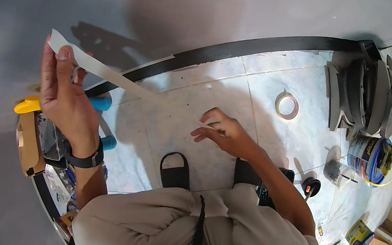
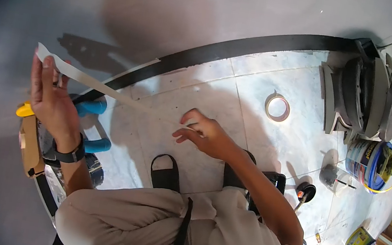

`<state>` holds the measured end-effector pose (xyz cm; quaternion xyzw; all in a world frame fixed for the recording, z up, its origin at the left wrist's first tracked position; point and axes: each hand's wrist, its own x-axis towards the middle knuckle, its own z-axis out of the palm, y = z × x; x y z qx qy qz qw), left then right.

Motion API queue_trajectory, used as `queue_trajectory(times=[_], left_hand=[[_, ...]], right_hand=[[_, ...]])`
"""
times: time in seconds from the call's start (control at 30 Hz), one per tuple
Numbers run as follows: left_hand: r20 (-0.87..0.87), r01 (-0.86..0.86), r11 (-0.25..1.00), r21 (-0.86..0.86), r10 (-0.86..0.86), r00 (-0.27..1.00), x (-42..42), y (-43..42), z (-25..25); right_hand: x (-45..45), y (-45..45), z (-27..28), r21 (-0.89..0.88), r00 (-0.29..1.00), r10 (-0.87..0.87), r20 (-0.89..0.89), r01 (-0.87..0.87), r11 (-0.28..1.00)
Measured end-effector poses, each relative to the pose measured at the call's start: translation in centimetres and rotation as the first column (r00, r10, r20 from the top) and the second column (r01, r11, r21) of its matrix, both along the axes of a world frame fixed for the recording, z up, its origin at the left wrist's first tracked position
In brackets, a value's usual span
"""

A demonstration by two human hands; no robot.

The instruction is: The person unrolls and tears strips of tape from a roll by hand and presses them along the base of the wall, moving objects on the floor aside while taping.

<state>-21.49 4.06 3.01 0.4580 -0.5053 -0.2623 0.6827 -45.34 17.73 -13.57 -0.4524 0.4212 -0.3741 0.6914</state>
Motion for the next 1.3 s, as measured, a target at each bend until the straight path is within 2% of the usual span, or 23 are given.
queue_trajectory(times=[0.03,0.1,0.2,0.23,0.27,0.3,0.33,0.4,0.43,0.5,0.53,0.6,0.63,0.67,0.77,0.8,0.9,1.0,1.07,1.13,1.2,1.27,1.3], left_hand=[[0.001,-0.004,1.000,0.000,0.004,1.000,0.8,-0.1,-0.9],[-0.140,0.052,0.993,0.106,-0.037,0.989,2.0,-0.2,-2.6],[-0.164,0.090,0.974,0.207,-0.056,0.985,2.3,0.3,-5.5],[-0.163,0.088,0.974,0.211,-0.054,0.985,2.4,0.5,-7.0],[-0.206,0.161,0.957,0.242,-0.112,0.972,2.5,0.8,-8.9],[-0.248,0.233,0.934,0.270,-0.166,0.954,2.6,1.0,-10.7],[-0.243,0.226,0.935,0.274,-0.160,0.957,2.6,1.2,-12.3],[-0.220,0.284,0.916,0.284,-0.226,0.949,2.4,1.4,-15.3],[-0.214,0.274,0.916,0.292,-0.216,0.953,2.3,1.6,-16.4],[-0.076,0.283,0.894,0.346,-0.274,0.959,2.1,1.9,-18.4],[-0.073,0.272,0.896,0.350,-0.263,0.962,2.0,1.8,-19.1],[0.081,0.283,0.889,0.361,-0.332,0.940,1.7,1.6,-20.3],[0.056,0.292,0.884,0.366,-0.334,0.941,1.2,1.4,-20.7],[0.056,0.285,0.884,0.370,-0.327,0.943,0.8,1.2,-21.2],[0.033,0.267,0.892,0.365,-0.299,0.954,-0.1,0.2,-22.4],[0.031,0.264,0.891,0.369,-0.295,0.955,-0.2,-0.2,-22.8],[0.026,0.250,0.934,0.255,-0.265,0.964,-1.2,-1.4,-24.0],[0.053,0.205,0.944,0.260,-0.226,0.973,-2.2,-2.1,-24.7],[0.100,0.166,0.962,0.218,-0.192,0.976,-3.1,-2.6,-24.8],[0.147,0.132,0.976,0.171,-0.158,0.977,-3.9,-3.0,-25.1],[0.127,0.051,0.978,0.204,-0.078,0.989,-4.5,-3.2,-25.7],[0.078,0.063,0.982,0.180,-0.078,0.994,-4.7,-4.0,-26.5],[0.029,0.074,0.986,0.152,-0.079,0.996,-4.8,-4.1,-26.5]], right_hand=[[-0.8,0.3,-0.1,-0.027,0.999,-0.031,0.028,0.032,0.999],[-2.8,0.9,-0.7,-0.051,0.996,-0.062,0.057,0.065,0.997],[-6.8,0.5,-2.8,0.006,0.983,-0.142,0.118,0.142,0.990],[-8.1,0.4,-3.5,-0.021,0.977,-0.213,0.024,0.213,0.977],[-9.3,0.2,-4.1,-0.056,0.957,-0.282,-0.066,0.278,0.959],[-10.4,0.0,-4.0,-0.075,0.951,-0.300,-0.079,0.295,0.953],[-11.4,-0.1,-3.6,-0.093,0.944,-0.318,-0.090,0.310,0.946],[-13.6,-0.5,-3.5,-0.077,0.886,-0.344,-0.311,0.337,0.938],[-14.5,-0.8,-2.9,-0.015,0.872,-0.352,-0.339,0.369,0.929],[-16.2,-1.3,-4.1,-0.045,0.871,-0.409,-0.272,0.413,0.910],[-17.0,-1.6,-4.6,-0.095,0.859,-0.428,-0.279,0.419,0.903],[-18.4,-2.3,-4.9,-0.148,0.825,-0.465,-0.321,0.442,0.885],[-18.7,-2.7,-4.7,-0.137,0.796,-0.500,-0.341,0.484,0.864],[-19.4,-3.1,-5.2,-0.133,0.800,-0.492,-0.343,0.477,0.869],[-19.8,-4.8,-5.4,-0.281,0.655,-0.638,-0.404,0.575,0.768],[-20.2,-5.2,-5.9,-0.278,0.658,-0.634,-0.407,0.572,0.772],[-21.7,-7.0,-7.7,-0.261,0.672,-0.693,-0.259,0.642,0.720],[-22.5,-8.3,-8.1,-0.261,0.640,-0.742,-0.200,0.695,0.670],[-22.8,-9.2,-8.6,-0.264,0.602,-0.769,-0.214,0.722,0.639],[-23.5,-9.9,-9.2,-0.377,0.521,-0.822,-0.230,0.731,0.569],[-23.5,-10.4,-9.5,-0.409,0.485,-0.833,-0.266,0.726,0.553],[-23.1,-11.1,-9.3,-0.431,0.398,-0.881,-0.256,0.769,0.472],[-23.1,-11.4,-9.5,-0.427,0.396,-0.880,-0.261,0.771,0.473]])
